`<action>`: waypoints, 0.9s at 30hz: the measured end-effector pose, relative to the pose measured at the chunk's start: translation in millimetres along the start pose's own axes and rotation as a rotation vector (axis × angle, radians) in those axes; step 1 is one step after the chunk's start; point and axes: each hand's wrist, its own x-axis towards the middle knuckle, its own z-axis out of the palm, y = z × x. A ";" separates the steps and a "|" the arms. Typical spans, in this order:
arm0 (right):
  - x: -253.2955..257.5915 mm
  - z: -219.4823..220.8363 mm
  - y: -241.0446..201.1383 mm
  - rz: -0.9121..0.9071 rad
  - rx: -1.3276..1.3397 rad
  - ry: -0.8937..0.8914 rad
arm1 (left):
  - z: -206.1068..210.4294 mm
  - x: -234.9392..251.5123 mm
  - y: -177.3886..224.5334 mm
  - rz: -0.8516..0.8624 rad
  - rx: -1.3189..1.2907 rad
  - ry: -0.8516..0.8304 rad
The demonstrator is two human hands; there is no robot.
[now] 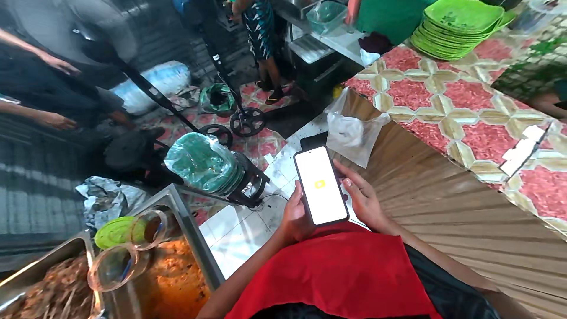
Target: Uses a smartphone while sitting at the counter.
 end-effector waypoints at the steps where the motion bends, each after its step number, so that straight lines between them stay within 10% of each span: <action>1: -0.4 0.9 1.3 -0.007 0.005 0.011 | -5.4 1.1 -1.2 -0.010 -0.021 -0.052; 27: 5.0 8.6 -6.7 0.125 0.067 -0.022 | -20.5 3.5 -1.9 -0.123 -0.154 -0.291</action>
